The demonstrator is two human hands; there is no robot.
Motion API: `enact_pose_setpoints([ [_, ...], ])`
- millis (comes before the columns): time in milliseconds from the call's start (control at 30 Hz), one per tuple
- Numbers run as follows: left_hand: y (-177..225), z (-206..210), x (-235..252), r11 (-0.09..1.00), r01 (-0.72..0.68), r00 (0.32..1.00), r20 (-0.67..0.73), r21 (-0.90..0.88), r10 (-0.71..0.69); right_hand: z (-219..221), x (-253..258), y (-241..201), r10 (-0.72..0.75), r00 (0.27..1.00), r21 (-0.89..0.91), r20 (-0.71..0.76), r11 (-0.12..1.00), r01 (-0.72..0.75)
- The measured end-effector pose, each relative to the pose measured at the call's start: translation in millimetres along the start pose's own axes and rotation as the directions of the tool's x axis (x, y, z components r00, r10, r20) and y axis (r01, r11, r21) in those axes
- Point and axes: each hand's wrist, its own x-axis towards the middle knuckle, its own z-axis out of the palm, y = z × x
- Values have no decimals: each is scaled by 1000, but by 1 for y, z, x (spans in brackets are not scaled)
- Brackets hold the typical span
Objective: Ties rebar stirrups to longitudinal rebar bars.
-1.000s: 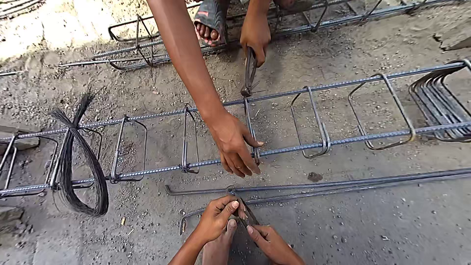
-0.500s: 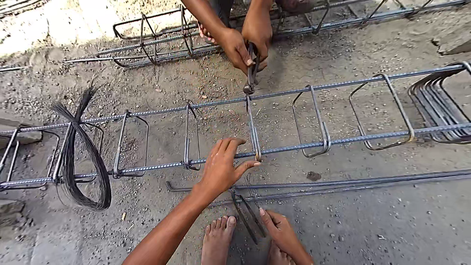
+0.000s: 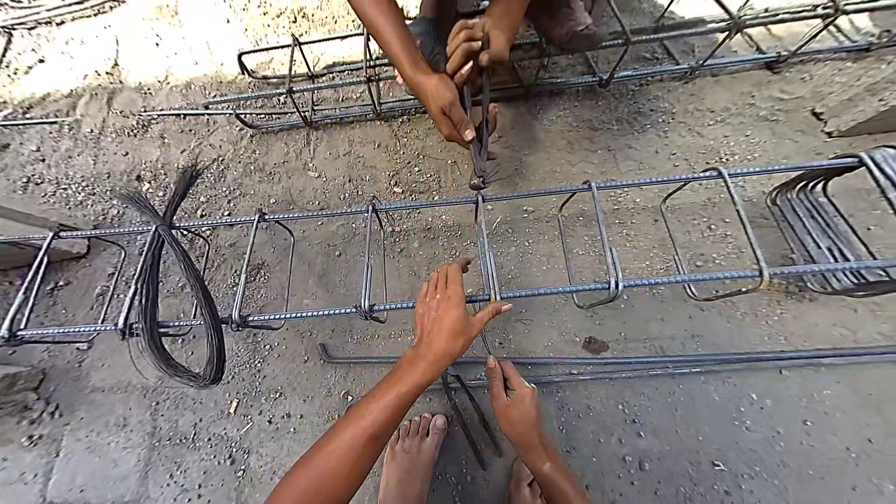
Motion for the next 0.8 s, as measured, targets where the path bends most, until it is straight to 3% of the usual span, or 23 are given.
enact_pose_setpoints([
  [333, 3, -2, 4, 1000, 0, 999, 43, 14, -1, 14, 27, -4, -91, 985, 64, -145, 993, 101],
  [500, -1, 0, 2, 998, -66, 998, 23, 21, 66, 17, 33, -4, -103, 980, 64, -168, 991, 115],
  [800, -8, 21, -8, 984, -172, 959, -220, 39, 176, 20, 39, -10, -42, 991, 178, -124, 982, 64],
])
